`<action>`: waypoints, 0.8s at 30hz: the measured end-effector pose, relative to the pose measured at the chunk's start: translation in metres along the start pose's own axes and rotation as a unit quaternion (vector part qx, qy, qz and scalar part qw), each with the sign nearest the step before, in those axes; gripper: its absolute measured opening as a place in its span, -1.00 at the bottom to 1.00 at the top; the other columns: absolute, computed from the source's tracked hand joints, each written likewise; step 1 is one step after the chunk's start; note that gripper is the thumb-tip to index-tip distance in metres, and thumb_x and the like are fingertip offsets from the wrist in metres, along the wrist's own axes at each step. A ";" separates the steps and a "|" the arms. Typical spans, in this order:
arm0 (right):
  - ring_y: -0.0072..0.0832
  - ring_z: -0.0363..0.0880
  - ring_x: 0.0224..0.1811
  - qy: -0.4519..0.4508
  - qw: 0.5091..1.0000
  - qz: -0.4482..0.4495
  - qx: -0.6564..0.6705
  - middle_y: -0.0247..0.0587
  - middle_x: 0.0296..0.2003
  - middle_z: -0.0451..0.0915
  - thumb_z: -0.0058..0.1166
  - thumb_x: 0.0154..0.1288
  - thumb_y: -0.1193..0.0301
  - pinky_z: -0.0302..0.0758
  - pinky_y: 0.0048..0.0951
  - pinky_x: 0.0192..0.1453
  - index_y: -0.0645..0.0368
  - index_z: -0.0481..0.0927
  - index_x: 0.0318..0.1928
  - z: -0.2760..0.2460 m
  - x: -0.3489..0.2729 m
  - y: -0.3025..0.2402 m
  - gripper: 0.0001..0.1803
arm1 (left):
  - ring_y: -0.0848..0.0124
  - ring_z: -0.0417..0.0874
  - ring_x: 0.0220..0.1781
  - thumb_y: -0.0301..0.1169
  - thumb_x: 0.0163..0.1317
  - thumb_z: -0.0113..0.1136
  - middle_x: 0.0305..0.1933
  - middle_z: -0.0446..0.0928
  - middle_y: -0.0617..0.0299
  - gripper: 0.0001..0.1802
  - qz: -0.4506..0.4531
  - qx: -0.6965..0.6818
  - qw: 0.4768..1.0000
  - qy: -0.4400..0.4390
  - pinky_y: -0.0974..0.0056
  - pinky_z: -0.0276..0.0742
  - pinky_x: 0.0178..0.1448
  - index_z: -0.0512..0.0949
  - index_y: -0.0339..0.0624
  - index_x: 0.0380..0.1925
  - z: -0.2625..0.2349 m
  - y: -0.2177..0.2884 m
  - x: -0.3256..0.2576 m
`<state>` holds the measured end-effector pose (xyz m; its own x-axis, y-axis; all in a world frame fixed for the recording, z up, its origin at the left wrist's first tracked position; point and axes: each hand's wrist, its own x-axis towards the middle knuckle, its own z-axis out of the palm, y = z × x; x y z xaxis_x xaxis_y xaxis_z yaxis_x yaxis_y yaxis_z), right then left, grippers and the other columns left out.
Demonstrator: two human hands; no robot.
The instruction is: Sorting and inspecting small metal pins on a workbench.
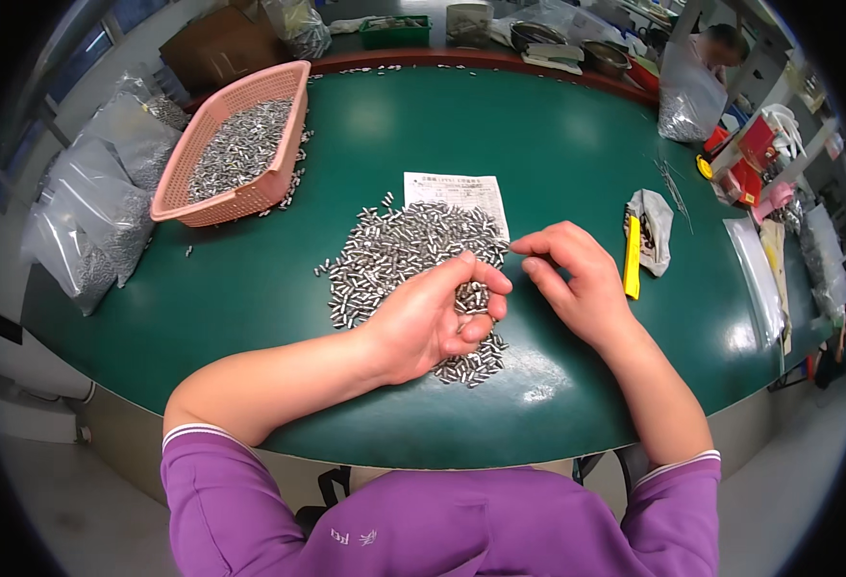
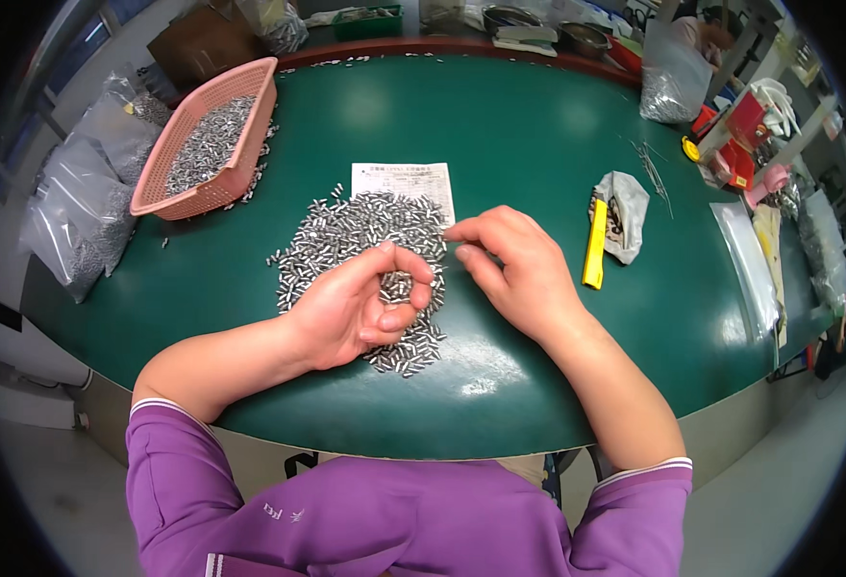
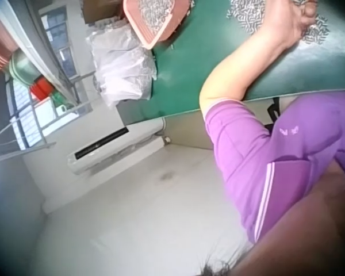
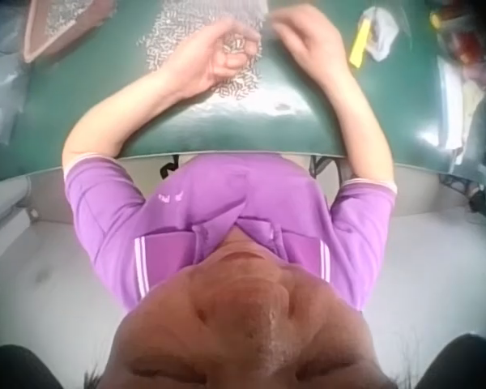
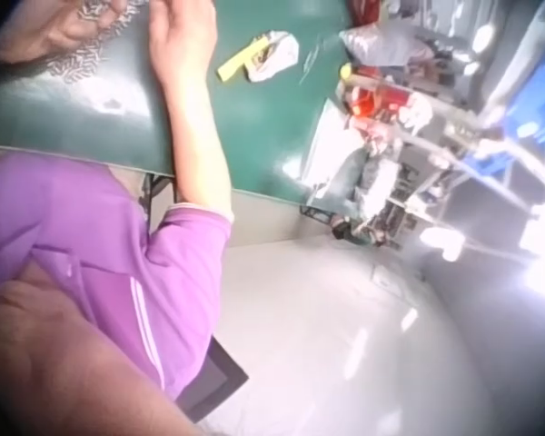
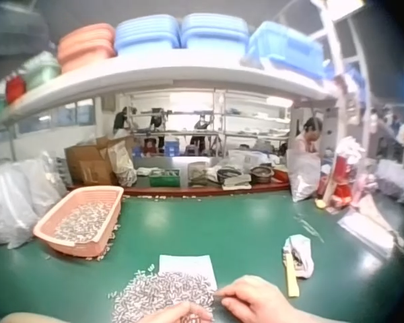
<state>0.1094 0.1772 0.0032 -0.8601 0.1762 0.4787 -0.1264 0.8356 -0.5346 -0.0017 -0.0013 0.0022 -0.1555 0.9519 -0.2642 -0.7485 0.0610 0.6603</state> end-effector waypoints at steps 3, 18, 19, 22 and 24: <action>-0.39 0.52 -0.33 0.001 1.000 0.024 0.010 -0.26 -0.37 0.52 0.13 0.12 0.51 0.49 -0.41 -0.23 0.14 0.58 -0.22 0.002 0.000 0.003 -0.83 | 0.51 0.27 -0.46 -0.06 0.43 -0.39 -0.29 0.37 0.15 -0.53 0.007 -0.011 1.000 0.006 0.48 0.16 -0.53 0.35 -0.24 -0.18 0.001 0.002 -0.001; -0.44 0.52 -0.24 -0.052 0.990 0.130 0.036 -0.30 -0.32 0.51 0.14 0.13 0.39 0.47 -0.39 -0.09 0.10 0.56 -0.16 0.013 -0.004 0.014 -0.76 | 0.22 0.50 -0.22 -0.01 0.35 -0.18 -0.25 0.40 0.06 -0.51 0.506 0.008 0.823 0.259 0.10 0.47 0.02 0.32 -0.31 -0.18 -0.071 0.194 0.009; -0.43 0.52 -0.23 -0.056 0.990 0.127 0.036 -0.30 -0.32 0.51 0.14 0.13 0.38 0.47 -0.39 -0.09 0.10 0.56 -0.16 0.014 -0.004 0.012 -0.77 | 0.15 0.43 -0.04 0.13 0.27 -0.10 -0.07 0.37 0.01 -0.33 0.480 0.092 0.806 0.334 0.02 0.28 0.22 0.29 -0.31 0.03 -0.086 0.219 0.000; -0.42 0.52 -0.24 -0.050 0.990 0.126 0.035 -0.28 -0.31 0.52 0.13 0.14 0.38 0.48 -0.38 -0.09 0.10 0.56 -0.17 0.012 -0.007 0.017 -0.77 | 0.01 -0.06 0.45 0.29 0.22 -0.23 0.44 -0.03 -0.04 -0.02 0.311 0.286 0.770 0.478 -0.12 -0.17 0.41 -0.09 -0.29 0.36 -0.098 0.236 -0.005; -0.41 0.53 -0.25 -0.045 0.991 0.121 0.040 -0.27 -0.32 0.52 0.13 0.14 0.38 0.48 -0.37 -0.10 0.10 0.56 -0.17 0.011 -0.008 0.018 -0.78 | 0.12 -0.26 0.51 0.36 0.17 -0.27 0.49 -0.23 0.01 0.05 0.270 0.341 0.779 0.451 -0.18 -0.41 0.42 -0.23 -0.21 0.39 -0.122 0.235 -0.017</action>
<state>0.1082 0.1854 -0.0179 -0.9105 0.3153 0.2676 0.0530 0.7307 -0.6806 -0.2536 -0.0394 0.0760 -0.9490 0.3153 -0.0009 0.0531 0.1627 0.9852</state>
